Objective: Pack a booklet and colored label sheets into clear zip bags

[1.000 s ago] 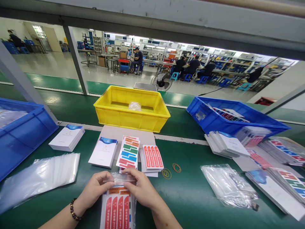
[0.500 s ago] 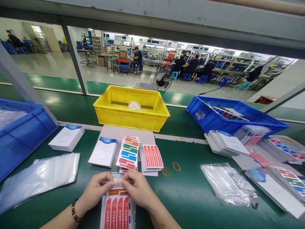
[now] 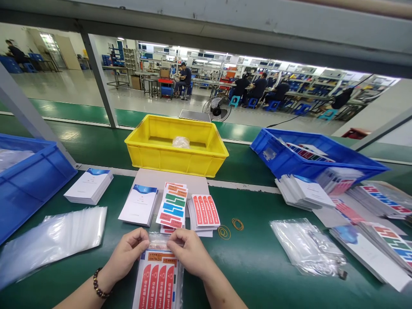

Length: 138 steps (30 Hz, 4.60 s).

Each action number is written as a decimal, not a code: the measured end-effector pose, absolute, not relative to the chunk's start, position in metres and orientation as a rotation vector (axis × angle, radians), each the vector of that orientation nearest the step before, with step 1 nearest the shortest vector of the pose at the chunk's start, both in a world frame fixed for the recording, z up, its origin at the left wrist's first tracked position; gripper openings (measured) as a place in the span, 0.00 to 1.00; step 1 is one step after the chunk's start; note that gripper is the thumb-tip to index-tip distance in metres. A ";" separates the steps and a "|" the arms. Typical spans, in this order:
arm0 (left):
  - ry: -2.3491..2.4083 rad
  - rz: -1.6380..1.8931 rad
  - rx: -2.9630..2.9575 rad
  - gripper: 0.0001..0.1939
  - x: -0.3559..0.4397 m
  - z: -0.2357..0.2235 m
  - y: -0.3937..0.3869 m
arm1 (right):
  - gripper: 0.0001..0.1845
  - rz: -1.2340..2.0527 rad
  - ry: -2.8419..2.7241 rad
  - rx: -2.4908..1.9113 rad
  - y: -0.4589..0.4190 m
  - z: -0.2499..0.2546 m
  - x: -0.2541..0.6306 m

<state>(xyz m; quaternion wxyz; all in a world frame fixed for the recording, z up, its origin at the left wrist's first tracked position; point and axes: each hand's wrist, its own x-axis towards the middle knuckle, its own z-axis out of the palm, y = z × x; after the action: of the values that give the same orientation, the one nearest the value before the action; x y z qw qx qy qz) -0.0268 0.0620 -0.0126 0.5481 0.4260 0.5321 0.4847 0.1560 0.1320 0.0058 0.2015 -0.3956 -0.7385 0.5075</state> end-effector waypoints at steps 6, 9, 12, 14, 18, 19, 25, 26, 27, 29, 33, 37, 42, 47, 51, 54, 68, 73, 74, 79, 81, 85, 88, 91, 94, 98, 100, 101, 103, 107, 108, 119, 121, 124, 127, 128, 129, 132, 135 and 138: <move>1.251 1.112 0.985 0.15 -0.025 -0.015 0.061 | 0.07 1.309 -2.102 -1.055 0.128 0.004 0.153; 1.264 1.131 1.006 0.13 -0.024 -0.017 0.061 | 0.07 1.315 -2.133 -1.036 0.125 0.005 0.150; 1.291 1.134 1.034 0.12 -0.023 -0.017 0.062 | 0.08 1.260 -2.176 -1.016 0.123 0.004 0.147; 1.285 1.119 1.050 0.11 -0.022 -0.016 0.062 | 0.09 1.204 -2.201 -1.005 0.121 0.002 0.144; 1.267 1.096 1.120 0.09 -0.017 -0.017 0.062 | 0.09 1.142 -2.239 -0.961 0.116 -0.002 0.140; 1.269 1.098 1.136 0.09 -0.016 -0.018 0.062 | 0.09 1.120 -2.255 -0.945 0.114 -0.003 0.139; 1.314 1.105 1.320 0.07 -0.019 -0.017 0.060 | 0.10 0.883 -2.362 -0.764 0.118 -0.002 0.144; 1.344 1.147 1.388 0.05 -0.022 -0.016 0.060 | 0.09 0.811 -2.361 -0.739 0.120 -0.002 0.145; 1.380 1.204 1.450 0.05 -0.025 -0.016 0.060 | 0.08 0.725 -2.351 -0.729 0.123 -0.002 0.147; 1.455 1.331 1.513 0.07 -0.031 -0.016 0.060 | 0.05 0.537 -2.306 -0.745 0.127 -0.002 0.149; 1.551 1.491 1.442 0.07 -0.039 -0.020 0.061 | 0.08 0.341 -2.342 -0.778 0.119 -0.002 0.147; 1.550 1.576 1.405 0.07 -0.040 -0.022 0.061 | 0.12 0.513 -2.667 -0.691 0.096 -0.008 0.140; 1.539 1.638 1.390 0.07 -0.041 -0.019 0.061 | 0.48 0.836 -3.019 -0.625 0.082 -0.025 0.130; 1.528 1.657 1.388 0.08 -0.041 -0.013 0.058 | 0.50 0.894 -3.072 -0.672 0.084 -0.026 0.125; 1.550 1.642 1.437 0.08 -0.048 -0.005 0.044 | 0.50 0.745 -3.032 -0.588 0.086 -0.050 0.130; 1.690 1.576 1.523 0.09 -0.066 0.003 0.028 | 0.49 0.558 -2.923 -0.472 0.088 -0.086 0.132; 2.629 0.343 1.087 0.14 -0.210 0.008 -0.027 | 0.21 0.577 -2.475 -0.490 0.096 -0.070 0.139; 2.597 0.329 1.153 0.13 -0.209 0.010 -0.027 | 0.17 0.587 -2.384 -0.454 0.097 -0.066 0.140; 2.591 0.339 1.169 0.13 -0.203 0.014 -0.025 | 0.16 0.598 -2.363 -0.454 0.097 -0.063 0.141; 2.379 0.529 1.412 0.13 -0.145 0.029 -0.007 | 0.09 0.801 -2.285 -0.520 0.098 -0.040 0.138; 2.238 0.575 1.530 0.13 -0.113 0.029 0.003 | 0.11 1.012 -2.230 -0.601 0.095 -0.035 0.133; 1.994 0.548 1.721 0.11 -0.056 0.020 0.022 | 0.25 1.416 -2.067 -0.799 0.092 -0.035 0.123; 1.874 0.547 1.754 0.11 -0.032 0.016 0.036 | 0.25 1.226 -2.124 -0.887 0.094 -0.039 0.124; 1.731 0.657 1.605 0.15 -0.022 0.015 0.052 | 0.22 0.853 -2.234 -0.818 0.097 -0.041 0.129; 1.556 0.843 1.286 0.20 -0.015 0.008 0.067 | 0.22 0.636 -2.313 -0.711 0.097 -0.042 0.134; 1.443 0.943 1.055 0.23 -0.009 -0.005 0.076 | 0.22 0.674 -2.295 -0.703 0.096 -0.035 0.134; 1.432 0.969 1.048 0.23 -0.008 -0.010 0.076 | 0.17 0.807 -2.263 -0.802 0.096 -0.027 0.134; 1.428 0.982 1.050 0.23 -0.008 -0.012 0.076 | 0.12 0.867 -2.249 -0.866 0.097 -0.024 0.133; 1.428 0.997 1.075 0.23 -0.010 -0.015 0.074 | 0.04 0.941 -2.221 -0.977 0.099 -0.020 0.133; 1.446 0.950 1.206 0.21 -0.014 -0.019 0.071 | 0.10 0.984 -2.198 -0.997 0.102 -0.025 0.133; 1.454 0.921 1.249 0.20 -0.015 -0.019 0.070 | 0.11 0.981 -2.206 -0.988 0.102 -0.027 0.132; 1.524 0.774 1.375 0.17 -0.015 -0.013 0.068 | 0.14 0.461 -2.170 -1.067 0.113 -0.031 0.138; 1.543 0.800 1.296 0.16 -0.018 -0.014 0.070 | 0.13 0.490 -2.167 -0.982 0.113 -0.026 0.142; 1.556 0.831 1.257 0.16 -0.021 -0.017 0.074 | 0.14 0.459 -2.282 -0.787 0.104 -0.021 0.142; 1.540 0.824 1.246 0.18 -0.024 -0.016 0.075 | 0.10 0.361 -2.442 -0.745 0.097 -0.021 0.139; 1.544 0.837 1.255 0.19 -0.025 -0.015 0.075 | 0.08 0.362 -2.468 -0.759 0.096 -0.022 0.139; 1.555 0.873 1.296 0.18 -0.027 -0.013 0.073 | 0.09 0.385 -2.477 -0.769 0.097 -0.022 0.139; 1.503 1.032 1.709 0.09 -0.033 -0.005 0.069 | 0.13 0.572 -2.474 -0.736 0.104 -0.020 0.143; 1.292 0.882 2.146 0.10 -0.038 0.002 0.065 | 0.13 0.826 -2.518 -0.641 0.113 -0.013 0.151; 1.380 0.664 2.111 0.04 -0.042 0.007 0.063 | 0.10 0.998 -2.602 -0.681 0.120 -0.002 0.163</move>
<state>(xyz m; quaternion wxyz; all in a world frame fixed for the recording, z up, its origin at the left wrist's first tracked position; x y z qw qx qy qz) -0.0416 0.0630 0.0069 0.2638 0.7807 0.5106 0.2455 0.1625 0.1196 -0.0024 0.1359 -0.2352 -0.8986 0.3446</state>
